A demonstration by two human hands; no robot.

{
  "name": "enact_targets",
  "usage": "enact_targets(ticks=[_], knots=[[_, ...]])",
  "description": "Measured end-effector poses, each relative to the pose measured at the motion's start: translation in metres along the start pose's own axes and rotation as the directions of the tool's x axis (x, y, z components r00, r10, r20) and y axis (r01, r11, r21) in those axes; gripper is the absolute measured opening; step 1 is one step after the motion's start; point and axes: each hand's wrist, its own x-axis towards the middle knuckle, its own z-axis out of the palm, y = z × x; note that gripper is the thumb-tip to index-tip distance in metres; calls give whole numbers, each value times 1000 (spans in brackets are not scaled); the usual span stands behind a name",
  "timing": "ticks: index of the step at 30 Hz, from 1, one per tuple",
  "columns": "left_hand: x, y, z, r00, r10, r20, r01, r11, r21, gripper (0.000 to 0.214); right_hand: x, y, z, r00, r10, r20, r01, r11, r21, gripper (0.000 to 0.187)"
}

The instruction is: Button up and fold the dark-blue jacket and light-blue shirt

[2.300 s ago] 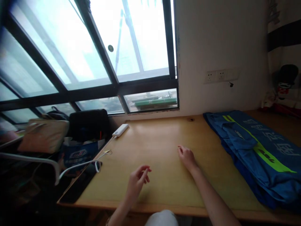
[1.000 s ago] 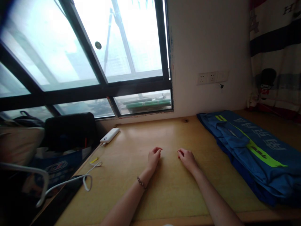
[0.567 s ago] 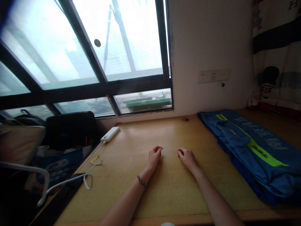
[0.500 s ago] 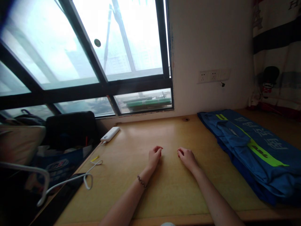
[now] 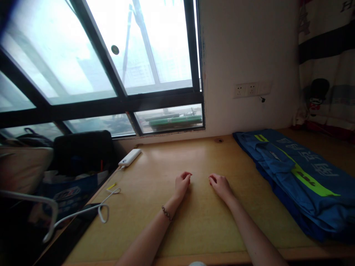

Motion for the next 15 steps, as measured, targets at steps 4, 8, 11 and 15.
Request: enact_targets(ticks=[4, 8, 11, 15], knots=[[0, 1, 0, 1000, 1, 3, -1, 1000, 7, 24, -1, -1, 0, 1000, -12, -1, 12, 1000, 1, 26], [-1, 1, 0, 1000, 7, 0, -7, 1000, 1, 23, 0, 0, 0, 1000, -5, 1, 5, 1000, -2, 26], [0, 1, 0, 1000, 5, -4, -5, 1000, 3, 23, 0, 0, 0, 1000, 5, 7, -5, 1000, -6, 26], [0, 1, 0, 1000, 1, -5, -1, 1000, 9, 22, 0, 0, 0, 1000, -3, 5, 3, 1000, 0, 26]])
